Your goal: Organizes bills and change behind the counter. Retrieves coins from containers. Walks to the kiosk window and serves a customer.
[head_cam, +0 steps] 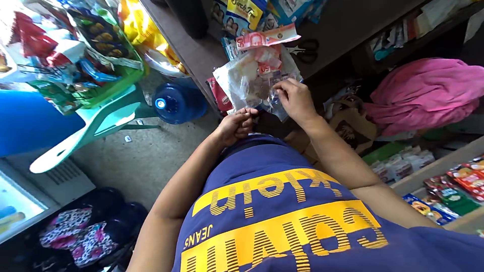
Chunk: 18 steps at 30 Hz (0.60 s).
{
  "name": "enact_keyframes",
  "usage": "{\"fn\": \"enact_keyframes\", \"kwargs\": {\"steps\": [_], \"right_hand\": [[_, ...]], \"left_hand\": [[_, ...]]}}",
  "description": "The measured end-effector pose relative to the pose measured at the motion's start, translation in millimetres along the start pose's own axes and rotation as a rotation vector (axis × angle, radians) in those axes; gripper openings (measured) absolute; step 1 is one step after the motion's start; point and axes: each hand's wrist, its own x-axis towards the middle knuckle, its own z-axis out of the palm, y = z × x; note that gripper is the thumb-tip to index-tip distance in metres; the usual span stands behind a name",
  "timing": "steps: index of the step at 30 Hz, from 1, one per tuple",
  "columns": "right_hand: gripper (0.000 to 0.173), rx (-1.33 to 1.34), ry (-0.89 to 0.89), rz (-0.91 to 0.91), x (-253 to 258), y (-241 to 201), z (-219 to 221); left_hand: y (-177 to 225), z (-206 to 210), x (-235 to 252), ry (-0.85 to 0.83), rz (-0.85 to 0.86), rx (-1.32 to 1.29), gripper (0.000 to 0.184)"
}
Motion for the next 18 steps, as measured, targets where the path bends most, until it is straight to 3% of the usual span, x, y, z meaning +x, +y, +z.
{"fn": "enact_keyframes", "kwargs": {"steps": [3,10,18], "right_hand": [[0.021,-0.12,-0.086,-0.087,7.9,-0.6,16.2],[0.025,-0.284,-0.05,-0.133,14.3,-2.2,38.4],[0.033,-0.06,-0.079,0.193,11.5,-4.9,40.0]], "left_hand": [[4.2,1.9,-5.0,-0.022,0.012,0.02,0.035],[4.7,1.3,-7.6,-0.035,0.023,0.004,0.041],[2.2,-5.0,-6.7,0.02,0.034,0.023,0.038]]}}
